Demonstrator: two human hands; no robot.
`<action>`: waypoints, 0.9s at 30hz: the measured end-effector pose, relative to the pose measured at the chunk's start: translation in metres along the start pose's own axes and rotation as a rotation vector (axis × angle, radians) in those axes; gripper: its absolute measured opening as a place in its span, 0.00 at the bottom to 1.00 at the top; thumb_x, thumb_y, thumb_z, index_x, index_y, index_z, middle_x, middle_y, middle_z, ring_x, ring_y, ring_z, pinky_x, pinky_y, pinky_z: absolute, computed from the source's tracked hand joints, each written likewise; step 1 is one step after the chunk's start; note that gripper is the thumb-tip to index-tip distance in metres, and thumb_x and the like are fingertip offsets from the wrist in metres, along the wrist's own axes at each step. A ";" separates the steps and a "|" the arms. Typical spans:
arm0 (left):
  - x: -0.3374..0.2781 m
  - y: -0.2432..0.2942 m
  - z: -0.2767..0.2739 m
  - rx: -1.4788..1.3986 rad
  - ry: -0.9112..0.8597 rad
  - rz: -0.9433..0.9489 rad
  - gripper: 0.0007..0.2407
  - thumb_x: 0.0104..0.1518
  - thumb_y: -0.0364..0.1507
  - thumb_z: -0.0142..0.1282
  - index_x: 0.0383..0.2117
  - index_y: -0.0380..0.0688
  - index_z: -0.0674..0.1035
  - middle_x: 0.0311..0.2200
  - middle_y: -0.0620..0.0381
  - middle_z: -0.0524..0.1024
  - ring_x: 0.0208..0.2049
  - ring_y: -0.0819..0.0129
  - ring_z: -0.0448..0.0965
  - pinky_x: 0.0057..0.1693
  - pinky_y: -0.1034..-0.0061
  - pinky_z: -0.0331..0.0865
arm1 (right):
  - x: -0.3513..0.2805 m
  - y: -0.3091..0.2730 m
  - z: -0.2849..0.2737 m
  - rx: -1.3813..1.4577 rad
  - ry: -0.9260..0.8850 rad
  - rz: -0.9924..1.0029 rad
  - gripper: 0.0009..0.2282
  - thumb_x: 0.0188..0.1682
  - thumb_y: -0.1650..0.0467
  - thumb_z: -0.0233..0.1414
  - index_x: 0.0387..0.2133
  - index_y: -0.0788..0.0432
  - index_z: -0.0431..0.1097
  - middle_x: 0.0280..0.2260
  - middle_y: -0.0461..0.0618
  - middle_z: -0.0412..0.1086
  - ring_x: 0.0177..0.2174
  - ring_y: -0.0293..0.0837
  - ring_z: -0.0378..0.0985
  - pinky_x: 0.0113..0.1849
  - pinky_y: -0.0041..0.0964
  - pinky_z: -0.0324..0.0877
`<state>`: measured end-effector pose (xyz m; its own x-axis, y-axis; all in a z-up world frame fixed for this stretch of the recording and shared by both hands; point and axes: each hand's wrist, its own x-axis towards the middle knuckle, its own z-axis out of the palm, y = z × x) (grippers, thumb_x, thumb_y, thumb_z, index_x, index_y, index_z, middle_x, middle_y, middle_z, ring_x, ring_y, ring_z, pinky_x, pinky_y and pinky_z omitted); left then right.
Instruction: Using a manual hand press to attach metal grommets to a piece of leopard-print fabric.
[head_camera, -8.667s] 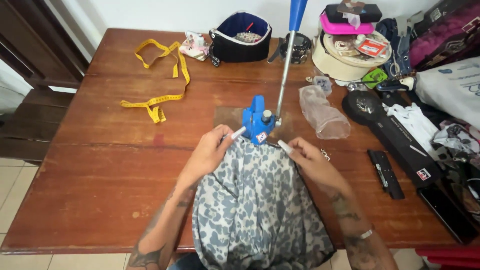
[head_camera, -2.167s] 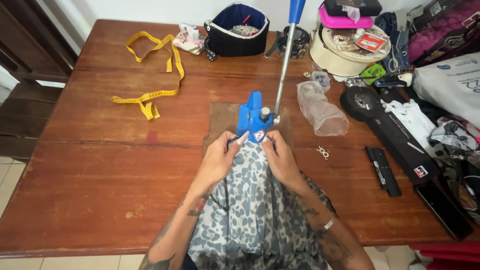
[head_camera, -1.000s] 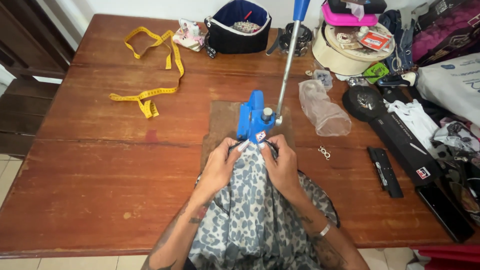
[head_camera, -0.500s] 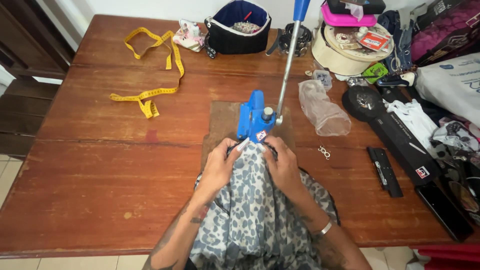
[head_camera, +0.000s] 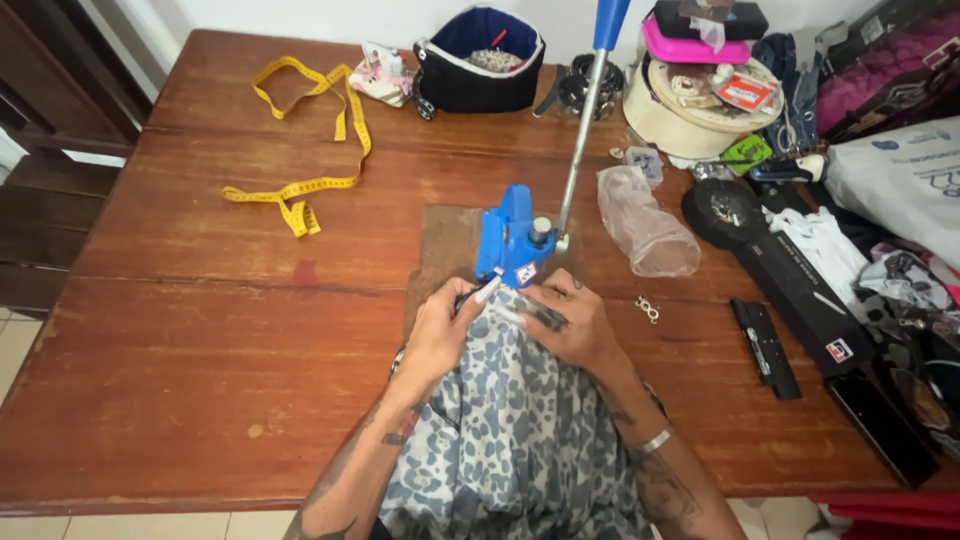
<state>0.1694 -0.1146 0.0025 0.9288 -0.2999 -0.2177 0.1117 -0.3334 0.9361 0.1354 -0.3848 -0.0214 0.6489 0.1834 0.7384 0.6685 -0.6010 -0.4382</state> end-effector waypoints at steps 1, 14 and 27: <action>-0.003 0.001 0.000 0.001 0.000 0.000 0.12 0.77 0.44 0.63 0.49 0.51 0.88 0.33 0.36 0.85 0.43 0.41 0.88 0.53 0.49 0.78 | -0.004 0.004 0.004 0.001 0.001 0.000 0.13 0.60 0.61 0.73 0.49 0.57 0.91 0.36 0.53 0.79 0.31 0.52 0.84 0.38 0.40 0.82; -0.034 0.032 -0.011 0.115 0.178 0.379 0.14 0.78 0.32 0.58 0.66 0.47 0.80 0.56 0.38 0.84 0.63 0.31 0.86 0.69 0.38 0.77 | -0.004 0.002 0.006 0.082 0.003 0.205 0.08 0.57 0.66 0.75 0.47 0.51 0.94 0.33 0.52 0.79 0.28 0.53 0.83 0.35 0.44 0.81; 0.002 0.013 0.007 -0.287 -0.050 0.600 0.20 0.64 0.29 0.80 0.63 0.48 0.92 0.74 0.43 0.84 0.78 0.48 0.79 0.85 0.44 0.59 | 0.005 0.006 -0.005 0.060 -0.076 0.154 0.07 0.56 0.67 0.75 0.43 0.54 0.91 0.35 0.54 0.80 0.30 0.56 0.86 0.36 0.45 0.82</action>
<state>0.1700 -0.1258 0.0119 0.8423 -0.4028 0.3581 -0.3236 0.1535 0.9337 0.1409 -0.3910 -0.0175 0.7694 0.1523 0.6204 0.5780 -0.5794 -0.5746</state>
